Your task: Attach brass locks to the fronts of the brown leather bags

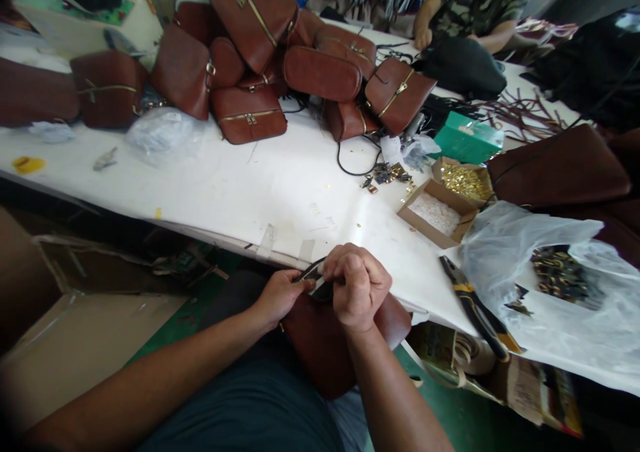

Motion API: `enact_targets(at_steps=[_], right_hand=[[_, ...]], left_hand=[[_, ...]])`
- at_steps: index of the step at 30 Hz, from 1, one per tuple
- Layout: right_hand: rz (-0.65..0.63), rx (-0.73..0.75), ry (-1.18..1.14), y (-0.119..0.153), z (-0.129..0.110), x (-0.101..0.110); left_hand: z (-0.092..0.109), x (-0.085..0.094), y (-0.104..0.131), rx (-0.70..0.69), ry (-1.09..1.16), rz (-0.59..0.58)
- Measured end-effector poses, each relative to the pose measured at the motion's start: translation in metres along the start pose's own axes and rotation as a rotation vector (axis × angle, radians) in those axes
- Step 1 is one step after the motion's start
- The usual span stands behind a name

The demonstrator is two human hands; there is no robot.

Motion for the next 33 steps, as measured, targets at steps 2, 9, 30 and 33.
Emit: enact_targets(at_steps=[2,9,30,33], right_hand=[[-0.002,0.029,-0.032,0.000,-0.005,-0.004],[-0.108,-0.065,0.045,0.009,0.012,-0.003],[-0.182,0.013,1.001,-0.044,-0.008,0.060],[0.067,-0.056,0.927,0.006,-0.016,0.113]], left_hand=[[0.000,0.000,-0.001,-0.003,-0.017,0.004],[0.002,0.001,0.001,-0.017,-0.057,-0.002],[0.101,0.036,0.017,-0.244,-0.905,-0.418],[0.133,0.044,0.021,-0.257,-1.178,-0.528]])
Point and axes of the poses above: each hand's wrist, its own y-axis away from the middle knuckle, its own x-axis out of the back of the hand, z = x × y, the point moved 3 cm from there along -y, towards the middle knuckle, and after that the axes turned 3 degrees about y, right-handed, at the moved point
